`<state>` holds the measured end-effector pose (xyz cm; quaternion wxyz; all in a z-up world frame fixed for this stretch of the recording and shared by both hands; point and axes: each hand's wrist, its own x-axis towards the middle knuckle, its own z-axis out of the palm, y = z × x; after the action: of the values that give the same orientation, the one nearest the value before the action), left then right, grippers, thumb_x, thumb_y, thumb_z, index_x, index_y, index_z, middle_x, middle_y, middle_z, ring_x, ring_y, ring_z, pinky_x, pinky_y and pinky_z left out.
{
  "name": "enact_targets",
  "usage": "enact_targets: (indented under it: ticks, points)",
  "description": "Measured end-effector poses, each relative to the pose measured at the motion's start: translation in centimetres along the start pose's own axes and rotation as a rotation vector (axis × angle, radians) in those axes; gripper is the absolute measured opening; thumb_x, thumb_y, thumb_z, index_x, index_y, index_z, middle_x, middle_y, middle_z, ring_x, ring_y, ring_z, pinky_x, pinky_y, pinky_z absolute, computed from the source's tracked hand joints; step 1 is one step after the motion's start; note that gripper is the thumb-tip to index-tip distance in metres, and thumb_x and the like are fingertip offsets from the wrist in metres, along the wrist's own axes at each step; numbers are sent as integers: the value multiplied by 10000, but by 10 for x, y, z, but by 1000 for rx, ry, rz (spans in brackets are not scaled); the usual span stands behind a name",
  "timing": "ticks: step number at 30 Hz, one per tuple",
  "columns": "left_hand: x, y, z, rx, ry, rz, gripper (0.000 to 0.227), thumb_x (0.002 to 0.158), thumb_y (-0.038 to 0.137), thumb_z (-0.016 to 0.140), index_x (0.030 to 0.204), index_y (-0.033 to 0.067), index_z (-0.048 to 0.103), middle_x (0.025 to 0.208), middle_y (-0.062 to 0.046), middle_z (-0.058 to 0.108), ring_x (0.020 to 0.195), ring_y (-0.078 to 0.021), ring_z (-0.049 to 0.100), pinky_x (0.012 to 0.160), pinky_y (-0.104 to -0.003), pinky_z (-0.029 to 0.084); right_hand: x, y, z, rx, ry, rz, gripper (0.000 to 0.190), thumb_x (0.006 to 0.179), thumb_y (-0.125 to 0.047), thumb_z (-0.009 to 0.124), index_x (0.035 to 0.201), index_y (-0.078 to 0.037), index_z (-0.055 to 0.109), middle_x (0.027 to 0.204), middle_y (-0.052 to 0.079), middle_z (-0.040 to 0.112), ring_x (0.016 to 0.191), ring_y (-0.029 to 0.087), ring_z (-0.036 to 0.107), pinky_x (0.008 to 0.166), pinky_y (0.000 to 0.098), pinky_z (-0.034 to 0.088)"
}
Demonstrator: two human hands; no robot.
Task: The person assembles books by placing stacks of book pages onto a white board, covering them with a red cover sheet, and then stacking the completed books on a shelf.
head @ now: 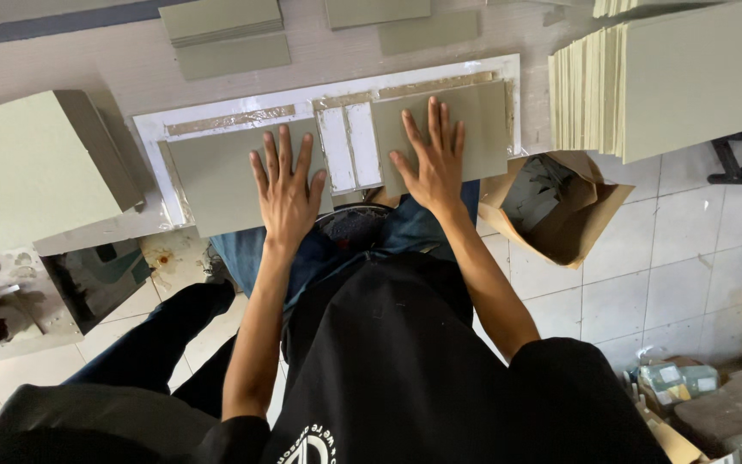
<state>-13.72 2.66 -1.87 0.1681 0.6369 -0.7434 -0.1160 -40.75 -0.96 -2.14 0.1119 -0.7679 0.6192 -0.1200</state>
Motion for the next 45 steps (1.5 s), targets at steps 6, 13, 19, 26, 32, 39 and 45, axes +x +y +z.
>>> enact_targets:
  ticks: [6, 13, 19, 26, 32, 39, 45]
  points:
    - [9, -3, -4, 22, -47, -4, 615, 1101, 408, 484, 1647, 201, 291, 1692, -191, 187, 1556, -391, 108, 1224, -587, 28, 4, 4, 6, -25, -33, 12, 671, 1062, -508, 562, 1640, -247, 344, 1699, 206, 129, 1572, 396, 112, 1211, 642, 42]
    - [12, -4, -4, -63, -10, -45, 590, 1080, 433, 511, 1623, 256, 364, 1680, -223, 176, 1550, -421, 96, 1224, -601, 49, 35, 11, 10, 2, -13, -14, 649, 1085, -448, 556, 1645, -211, 330, 1693, 237, 109, 1568, 424, 118, 1198, 683, 82]
    - [71, -27, -23, -112, 123, -24, 363, 1063, 318, 547, 1407, 214, 594, 1580, -136, 291, 1400, -404, 355, 1068, -633, 346, 139, 28, 0, -93, 128, -25, 680, 1144, -539, 611, 1676, -343, 234, 1720, 88, 33, 1589, 369, 234, 1241, 671, 266]
    - [149, -75, -17, 291, 76, 57, 626, 828, 117, 787, 1395, 100, 523, 1279, -134, 559, 1144, -341, 475, 930, -517, 386, 207, 41, -15, -210, 147, -252, 545, 821, -379, 967, 1297, -198, 774, 1442, 170, 451, 1338, 401, 344, 1028, 635, 289]
    - [162, -102, -8, 178, -33, -26, 475, 811, 285, 900, 1192, 98, 689, 1228, -193, 592, 1164, -379, 441, 986, -543, 323, 189, 36, -31, -109, 199, -221, 490, 827, -370, 977, 1237, -166, 801, 1365, 129, 512, 1303, 357, 369, 962, 581, 293]
    - [161, -97, -8, -39, 122, 29, 163, 906, -95, 601, 1030, 11, 594, 1020, -183, 679, 859, -310, 647, 740, -453, 527, 74, -16, -37, 426, 132, -88, 256, 1086, -149, 492, 854, -45, 523, 705, 93, 522, 617, 269, 492, 584, 422, 357]
    - [152, -89, -9, 3, 26, -210, 555, 806, 128, 908, 1227, 116, 546, 1170, -168, 504, 1068, -397, 472, 778, -538, 424, -9, -43, 7, 468, 75, 78, 390, 1052, -131, 515, 1419, -7, 558, 1355, 177, 677, 884, 335, 740, 777, 412, 553]
